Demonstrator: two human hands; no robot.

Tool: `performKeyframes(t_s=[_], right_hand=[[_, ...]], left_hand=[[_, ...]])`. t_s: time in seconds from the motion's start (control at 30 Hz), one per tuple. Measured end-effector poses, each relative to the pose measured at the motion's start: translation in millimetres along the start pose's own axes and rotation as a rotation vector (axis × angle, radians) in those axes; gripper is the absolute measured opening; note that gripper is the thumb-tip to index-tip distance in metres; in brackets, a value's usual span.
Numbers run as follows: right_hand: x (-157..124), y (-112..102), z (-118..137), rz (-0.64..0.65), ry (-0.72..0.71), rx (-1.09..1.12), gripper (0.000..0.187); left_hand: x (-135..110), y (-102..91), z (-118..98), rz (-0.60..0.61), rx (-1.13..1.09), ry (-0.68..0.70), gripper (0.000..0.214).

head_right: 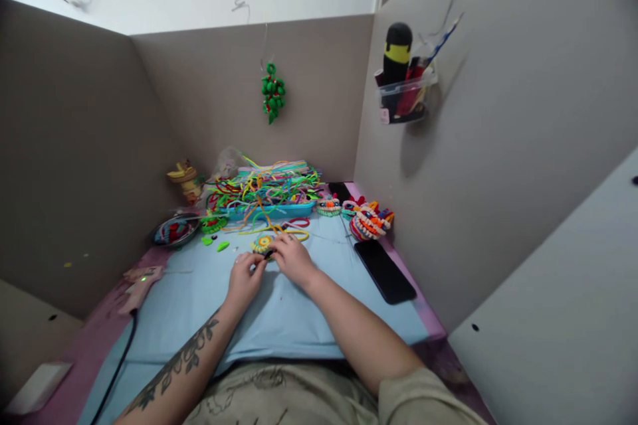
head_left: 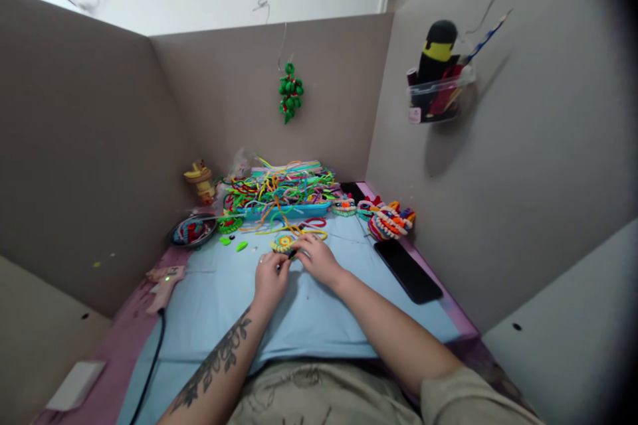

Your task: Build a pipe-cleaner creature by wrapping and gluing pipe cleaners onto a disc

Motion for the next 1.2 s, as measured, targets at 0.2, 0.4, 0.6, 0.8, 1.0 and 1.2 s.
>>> performKeyframes(t_s=[0.2,0.4,0.6,0.8,1.0,1.2], right_hand=[[-1,4,3,0.025,-0.021,-0.063,0.013],[1,-1,-11,-0.025,0.106,0.108,0.012],[-6,20,-39,-0.144,0.487,0.658,0.009],[-22,57,-39,-0.112,0.825,1.239,0.017],[-17,48,-43,-0.056,0.802,1.068,0.02],[-1,-2,-59,-0.174,0.579,0.631,0.022]], left_hand=[[-1,-1.9,-6,-0.017,-0.001,0.063,0.012],[0,-4.6,-3,-0.019,0.0,0.025,0.013],[-2,-6.6,-11,-0.061,-0.094,-0.006,0.015],[-3,-6.9,-32,-0.1,-0.032,0.106,0.014],[-2,-6.4,0,-0.094,-0.255,-0.14,0.015],[-5,17.1,41,-0.001,-0.701,-0.501,0.02]])
Point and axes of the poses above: each hand's wrist, its own x-axis towards the middle knuckle, its own y-axis out of the palm, z = x × y, the point moved 9 cm from there along x, towards the middle knuckle, and after that the axes turned 3 degrees about -z, right-handed, at the moved point
